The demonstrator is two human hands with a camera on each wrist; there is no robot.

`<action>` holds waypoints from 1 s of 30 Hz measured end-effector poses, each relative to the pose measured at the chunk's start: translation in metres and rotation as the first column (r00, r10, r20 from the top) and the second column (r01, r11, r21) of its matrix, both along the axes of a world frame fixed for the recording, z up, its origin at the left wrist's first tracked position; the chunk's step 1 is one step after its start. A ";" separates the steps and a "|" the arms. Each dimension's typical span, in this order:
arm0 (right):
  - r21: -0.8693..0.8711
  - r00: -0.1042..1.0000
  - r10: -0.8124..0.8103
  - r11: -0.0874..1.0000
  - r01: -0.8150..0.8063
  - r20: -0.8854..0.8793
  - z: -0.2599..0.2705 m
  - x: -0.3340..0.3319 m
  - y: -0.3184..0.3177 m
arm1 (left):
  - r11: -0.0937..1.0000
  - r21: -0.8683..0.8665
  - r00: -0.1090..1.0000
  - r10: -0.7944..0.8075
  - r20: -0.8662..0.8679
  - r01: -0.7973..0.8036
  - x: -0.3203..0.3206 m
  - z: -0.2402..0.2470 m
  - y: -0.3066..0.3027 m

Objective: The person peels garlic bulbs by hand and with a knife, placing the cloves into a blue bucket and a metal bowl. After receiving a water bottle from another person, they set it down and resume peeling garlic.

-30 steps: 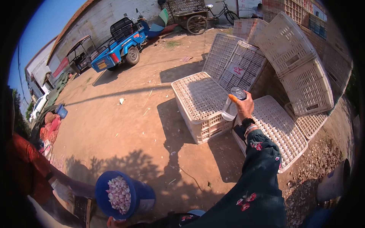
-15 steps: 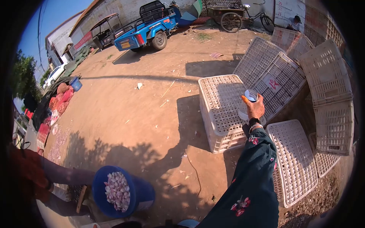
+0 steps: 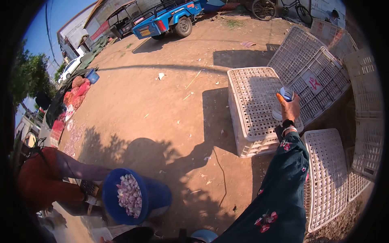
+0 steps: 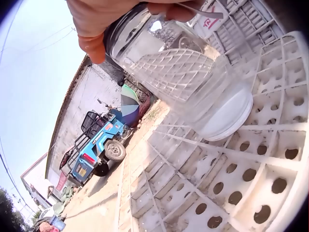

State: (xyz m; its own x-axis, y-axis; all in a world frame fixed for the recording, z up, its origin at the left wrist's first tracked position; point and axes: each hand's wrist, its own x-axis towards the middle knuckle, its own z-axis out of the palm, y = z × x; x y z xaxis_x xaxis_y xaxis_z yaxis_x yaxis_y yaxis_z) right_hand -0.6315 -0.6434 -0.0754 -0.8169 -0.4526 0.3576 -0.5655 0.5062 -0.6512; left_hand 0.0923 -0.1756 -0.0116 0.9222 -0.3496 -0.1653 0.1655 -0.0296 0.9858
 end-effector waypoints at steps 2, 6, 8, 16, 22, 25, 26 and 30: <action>0.013 0.998 0.020 1.000 -0.021 0.052 0.011 0.009 0.003 | 0.993 -0.097 0.997 0.061 -0.040 -0.065 0.016 -0.021 0.000; 0.218 0.811 0.576 0.782 -0.584 0.104 -0.101 -0.144 -0.068 | 0.953 -0.301 0.999 -0.005 0.032 0.015 -0.025 0.038 -0.004; 0.042 0.832 0.429 0.895 -0.443 -0.352 -0.074 -0.031 -0.052 | 0.921 -0.389 0.998 0.013 0.061 0.012 -0.030 0.057 0.000; -0.467 0.505 0.856 0.403 -0.787 -0.112 -0.042 0.130 -0.002 | 0.840 -0.501 0.973 -0.126 0.195 0.210 -0.037 0.098 0.052; -0.474 0.033 0.994 0.080 -0.877 0.108 0.055 0.426 0.165 | 0.901 -0.414 0.979 -0.046 0.198 0.126 -0.045 0.102 0.098; -0.615 -0.579 0.747 -0.298 -0.730 0.327 0.112 0.547 0.280 | 0.948 -0.305 0.960 -0.004 0.280 0.092 -0.049 0.099 0.118; -0.605 -0.728 0.580 -0.446 -0.659 0.366 0.126 0.572 0.311 | 0.964 -0.254 0.947 0.008 0.320 0.077 -0.049 0.096 0.124; -0.608 -0.833 -0.007 -0.686 -0.399 0.554 0.171 0.635 0.395 | 0.999 0.052 0.860 -0.027 0.509 0.000 -0.045 0.086 0.157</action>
